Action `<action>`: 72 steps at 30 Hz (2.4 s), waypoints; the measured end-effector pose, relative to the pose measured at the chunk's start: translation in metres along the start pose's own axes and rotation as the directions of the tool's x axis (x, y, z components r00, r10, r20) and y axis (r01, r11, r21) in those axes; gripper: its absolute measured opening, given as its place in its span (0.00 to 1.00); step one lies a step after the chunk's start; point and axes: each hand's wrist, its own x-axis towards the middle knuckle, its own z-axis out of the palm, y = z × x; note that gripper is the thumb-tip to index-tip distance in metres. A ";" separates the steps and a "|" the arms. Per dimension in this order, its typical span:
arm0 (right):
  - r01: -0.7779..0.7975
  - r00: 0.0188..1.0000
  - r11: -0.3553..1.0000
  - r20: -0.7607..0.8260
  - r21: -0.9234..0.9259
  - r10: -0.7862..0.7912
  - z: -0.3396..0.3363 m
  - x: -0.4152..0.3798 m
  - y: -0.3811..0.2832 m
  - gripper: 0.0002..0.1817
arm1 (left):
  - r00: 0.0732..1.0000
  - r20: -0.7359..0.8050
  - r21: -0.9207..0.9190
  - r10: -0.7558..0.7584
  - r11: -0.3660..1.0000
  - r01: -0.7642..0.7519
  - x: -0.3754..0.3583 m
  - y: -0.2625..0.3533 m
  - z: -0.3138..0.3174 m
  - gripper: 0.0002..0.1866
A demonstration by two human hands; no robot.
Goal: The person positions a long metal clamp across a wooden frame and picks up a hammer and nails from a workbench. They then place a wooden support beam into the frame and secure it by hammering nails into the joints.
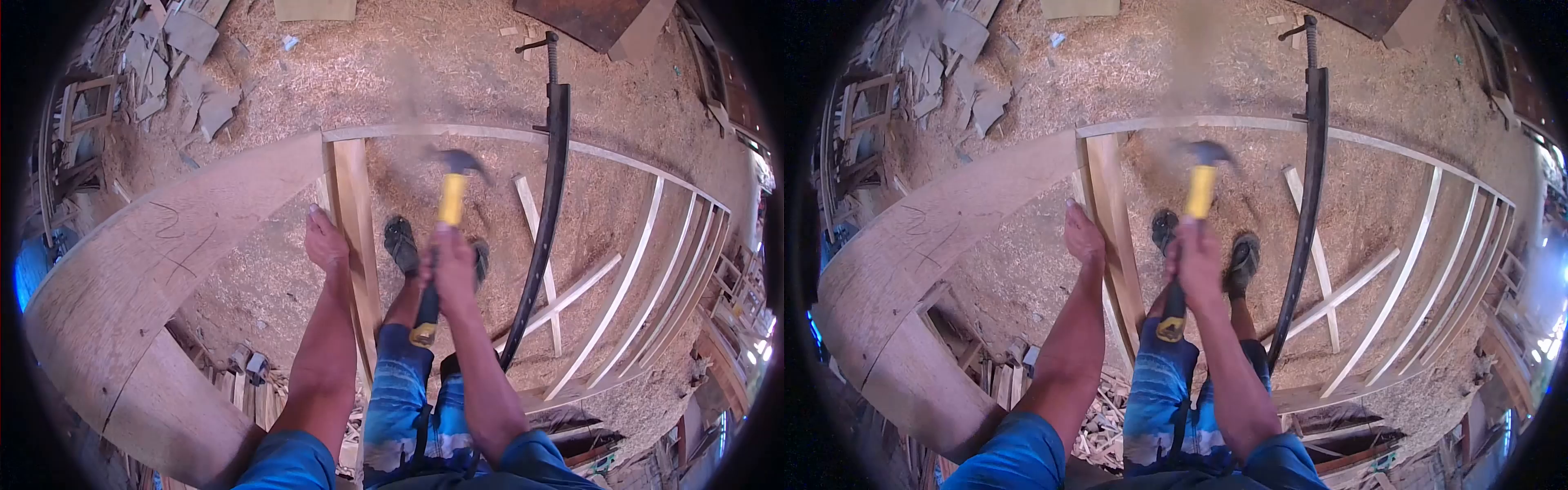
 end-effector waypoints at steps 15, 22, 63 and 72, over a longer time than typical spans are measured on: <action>0.007 1.000 0.998 -0.006 0.063 -0.006 0.000 0.005 -0.005 0.16 | 1.000 0.011 -0.046 0.023 0.999 -0.023 0.004 -0.001 0.003 0.34; 0.428 0.821 0.902 -0.388 -0.066 -0.418 0.038 0.011 0.063 0.18 | 0.999 -0.020 0.013 0.031 0.999 -0.031 0.005 -0.005 0.003 0.35; 0.176 0.958 0.980 -0.246 0.095 -0.148 0.051 -0.007 0.038 0.14 | 0.998 0.017 0.001 0.067 0.998 -0.067 0.012 -0.017 0.007 0.34; 0.127 0.987 0.976 -0.124 0.179 -0.106 0.014 -0.016 -0.003 0.16 | 0.995 0.091 -0.080 -0.027 0.996 0.034 0.009 -0.010 0.005 0.34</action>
